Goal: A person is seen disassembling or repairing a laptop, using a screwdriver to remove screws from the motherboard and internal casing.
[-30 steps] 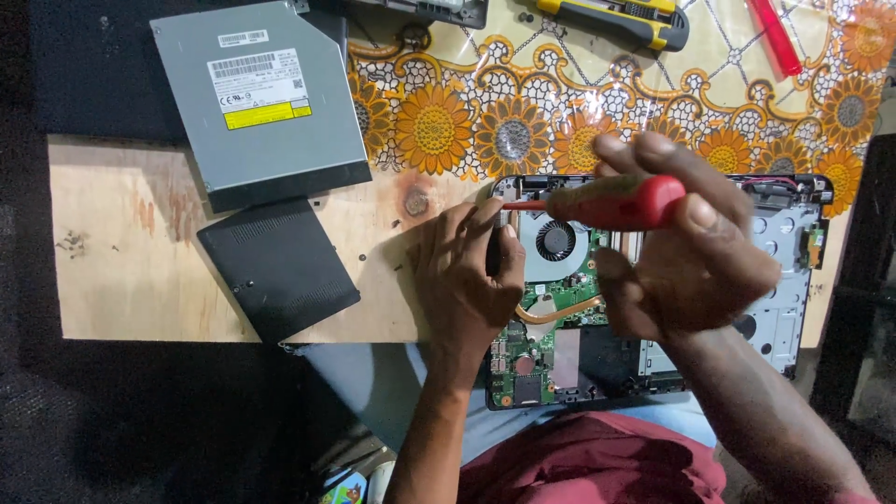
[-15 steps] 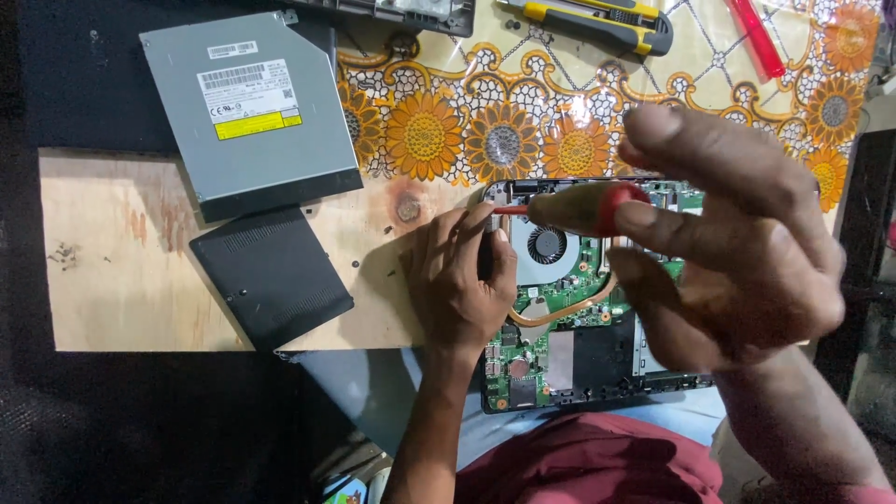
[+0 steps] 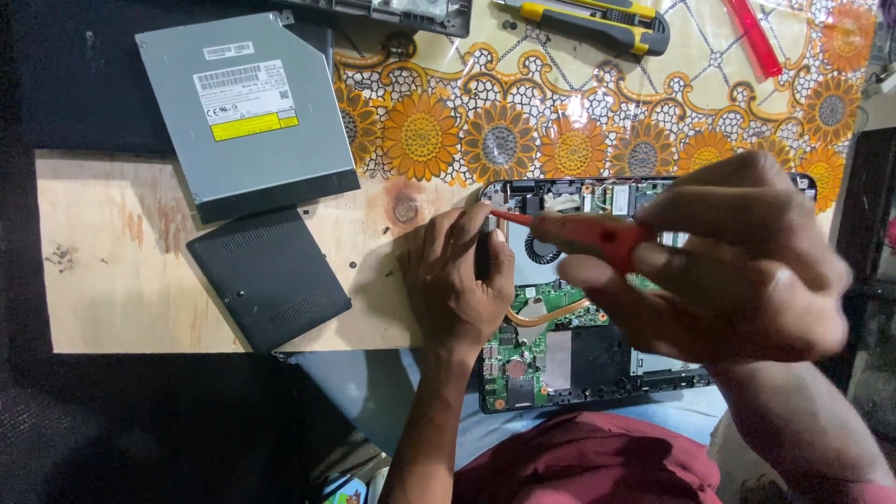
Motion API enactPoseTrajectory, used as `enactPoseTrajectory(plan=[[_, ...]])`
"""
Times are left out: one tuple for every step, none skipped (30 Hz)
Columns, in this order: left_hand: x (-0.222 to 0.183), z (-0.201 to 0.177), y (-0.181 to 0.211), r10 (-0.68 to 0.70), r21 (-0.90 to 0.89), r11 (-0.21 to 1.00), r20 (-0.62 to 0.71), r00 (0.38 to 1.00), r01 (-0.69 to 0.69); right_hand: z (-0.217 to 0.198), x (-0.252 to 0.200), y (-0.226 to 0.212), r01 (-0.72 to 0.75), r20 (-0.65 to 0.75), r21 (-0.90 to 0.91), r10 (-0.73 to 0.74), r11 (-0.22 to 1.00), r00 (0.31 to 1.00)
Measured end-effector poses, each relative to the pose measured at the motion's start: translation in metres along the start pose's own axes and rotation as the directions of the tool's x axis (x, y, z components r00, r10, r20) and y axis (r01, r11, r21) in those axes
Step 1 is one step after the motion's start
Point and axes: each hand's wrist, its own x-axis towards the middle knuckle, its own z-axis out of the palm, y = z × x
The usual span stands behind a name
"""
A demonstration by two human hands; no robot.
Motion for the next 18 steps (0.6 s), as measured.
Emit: enactPoseTrajectory(plan=[[0.000, -0.001, 0.001, 0.002, -0.001, 1.000, 0.001, 1.000, -0.002, -0.003, 0.002, 0.000, -0.001, -0.001, -0.002, 0.001, 1.000, 1.000], [0.000, -0.001, 0.002, -0.004, -0.002, 1.000, -0.004, 1.000, 0.004, -0.005, 0.004, 0.001, 0.087, 0.083, -0.017, -0.085, 0.996, 0.993], [0.001, -0.001, 0.002, -0.009, -0.003, 1.000, -0.008, 1.000, 0.009, -0.008, 0.006, 0.002, 0.174, 0.168, -0.026, -0.168, 0.984, 0.971], [0.000, -0.002, 0.002, -0.012, -0.001, 1.000, -0.008, 1.000, 0.012, -0.002, 0.016, -0.005, 0.174, 0.168, -0.022, -0.168, 0.984, 0.971], [0.000, -0.003, 0.002, -0.011, 0.002, 1.000, -0.008, 1.000, 0.011, 0.004, 0.027, -0.012, -0.012, 0.167, 0.236, -0.028, 0.972, 0.986], [0.000, -0.002, 0.002, -0.008, 0.001, 1.000, -0.007, 1.000, 0.008, 0.009, 0.037, -0.018, -0.192, 0.204, 0.468, 0.106, 0.863, 0.973], [0.002, -0.002, 0.002, -0.008, -0.001, 1.000, -0.008, 1.000, 0.008, 0.007, 0.025, -0.013, -0.192, 0.205, 0.466, 0.106, 0.863, 0.973], [0.003, -0.002, 0.003, -0.008, 0.009, 1.000, -0.012, 1.000, 0.008, 0.005, 0.012, -0.008, -0.047, 0.100, 0.268, 0.021, 0.962, 0.995], [0.003, -0.002, 0.003, -0.008, 0.018, 1.000, -0.017, 1.000, 0.009, 0.002, -0.001, -0.003, 0.088, 0.016, 0.041, -0.089, 0.995, 0.996], [0.002, -0.002, 0.003, -0.008, 0.018, 1.000, -0.017, 1.000, 0.008, 0.001, -0.004, -0.002, 0.088, 0.016, 0.041, -0.089, 0.995, 0.996], [0.001, -0.001, 0.002, -0.004, 0.003, 1.000, -0.024, 1.000, 0.004, 0.000, -0.007, -0.001, 0.058, 0.029, 0.017, -0.058, 0.998, 0.998], [0.001, -0.001, 0.001, -0.001, -0.011, 1.000, -0.033, 0.999, 0.001, -0.001, -0.009, 0.000, 0.029, 0.041, -0.005, -0.029, 1.000, 0.999], [0.001, -0.001, 0.001, -0.002, -0.011, 1.000, -0.035, 0.999, 0.002, 0.001, -0.009, 0.005, 0.032, 0.042, -0.003, -0.032, 0.999, 0.999], [0.000, -0.001, 0.001, -0.019, 0.009, 1.000, -0.018, 1.000, 0.019, 0.003, -0.010, 0.009, 0.105, 0.014, 0.072, -0.106, 0.992, 0.994], [-0.001, -0.001, 0.001, -0.035, 0.029, 0.999, -0.002, 0.999, 0.035, 0.005, -0.011, 0.014, 0.178, -0.019, 0.145, -0.177, 0.973, 0.984], [-0.001, 0.000, 0.002, -0.036, 0.026, 0.999, -0.005, 0.999, 0.036, 0.005, -0.008, 0.010, 0.180, -0.017, 0.144, -0.180, 0.973, 0.984], [-0.001, 0.001, 0.002, -0.049, 0.043, 0.998, -0.014, 0.999, 0.050, 0.006, -0.006, 0.007, 0.142, -0.011, 0.181, -0.142, 0.973, 0.990], [-0.003, 0.001, 0.002, -0.064, 0.063, 0.996, -0.021, 0.998, 0.065, 0.007, -0.005, 0.002, 0.101, -0.005, 0.221, -0.103, 0.970, 0.995]])
